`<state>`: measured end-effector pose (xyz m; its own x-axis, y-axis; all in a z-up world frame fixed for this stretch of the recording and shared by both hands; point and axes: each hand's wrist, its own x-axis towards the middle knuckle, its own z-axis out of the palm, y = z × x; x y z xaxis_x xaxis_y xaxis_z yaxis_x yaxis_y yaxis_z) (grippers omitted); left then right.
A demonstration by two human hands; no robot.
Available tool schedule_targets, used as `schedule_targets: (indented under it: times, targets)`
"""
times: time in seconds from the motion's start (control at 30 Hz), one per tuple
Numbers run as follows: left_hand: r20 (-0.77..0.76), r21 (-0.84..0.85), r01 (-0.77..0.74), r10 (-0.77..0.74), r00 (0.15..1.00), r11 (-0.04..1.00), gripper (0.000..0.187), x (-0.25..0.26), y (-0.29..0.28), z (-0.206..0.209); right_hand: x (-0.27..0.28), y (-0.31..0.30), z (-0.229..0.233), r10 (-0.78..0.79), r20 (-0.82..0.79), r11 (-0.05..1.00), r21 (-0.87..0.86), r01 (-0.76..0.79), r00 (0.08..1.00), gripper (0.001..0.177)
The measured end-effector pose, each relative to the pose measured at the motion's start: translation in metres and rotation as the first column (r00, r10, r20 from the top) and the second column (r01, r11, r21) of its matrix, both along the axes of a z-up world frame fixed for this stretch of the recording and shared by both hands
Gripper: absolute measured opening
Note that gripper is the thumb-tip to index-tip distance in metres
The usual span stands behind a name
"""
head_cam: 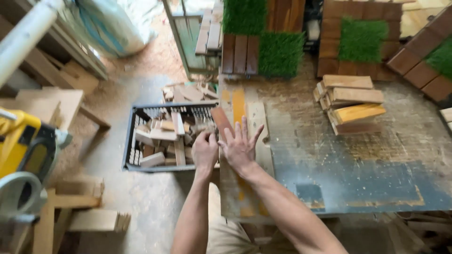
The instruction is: The person picks up small rectangular wooden blocks from a black plastic crate and places them onto a workbench. They arrange the blocks into neat stacks on the table surface, handling them one by one.
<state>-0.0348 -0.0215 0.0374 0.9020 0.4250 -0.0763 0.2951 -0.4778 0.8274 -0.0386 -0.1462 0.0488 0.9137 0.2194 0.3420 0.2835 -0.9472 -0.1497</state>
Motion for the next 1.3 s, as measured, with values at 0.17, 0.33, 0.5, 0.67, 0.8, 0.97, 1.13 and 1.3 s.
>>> schedule_targets:
  times: [0.17,0.33,0.5,0.67,0.8,0.97,1.13,1.3]
  targets:
    - [0.071,-0.015,-0.062,0.062,0.996,0.998,0.022,-0.030,0.014,-0.004,0.017,0.008,-0.030,0.039,0.042,0.998,-0.041,-0.037,0.998,0.039]
    - [0.293,0.104,-0.029,-0.003,0.956,0.994,0.049,-0.084,0.028,-0.007,-0.060,-0.021,0.005,0.162,0.001,0.987,-0.006,-0.162,0.987,0.031]
    - [0.334,0.440,0.406,-0.565,0.754,0.801,0.065,-0.133,0.021,-0.020,-0.114,-0.064,0.019,0.331,0.007,0.938,0.103,-0.330,0.944,0.035]
    - [0.429,0.449,0.341,-0.534,0.729,0.826,0.050,-0.143,0.006,-0.029,-0.119,-0.069,0.014,0.330,0.005,0.936,0.126,-0.328,0.944,0.043]
    - [0.292,0.442,0.402,-0.553,0.781,0.802,0.056,-0.136,0.001,-0.022,-0.116,-0.072,0.006,0.212,0.018,0.963,0.167,-0.212,0.977,0.041]
    - [0.314,0.440,0.362,-0.519,0.795,0.822,0.051,-0.122,-0.007,-0.026,-0.103,-0.079,0.002,0.176,-0.029,0.945,0.285,-0.161,0.984,0.038]
    - [0.306,0.404,0.346,-0.481,0.822,0.847,0.051,-0.094,-0.010,-0.026,-0.079,-0.074,-0.001,0.108,-0.149,0.937,0.346,-0.050,0.983,0.036]
    - [0.415,0.484,0.210,-0.434,0.800,0.850,0.046,-0.058,-0.008,-0.045,-0.050,-0.067,-0.004,0.015,-0.180,0.919,0.390,0.057,0.984,0.034]
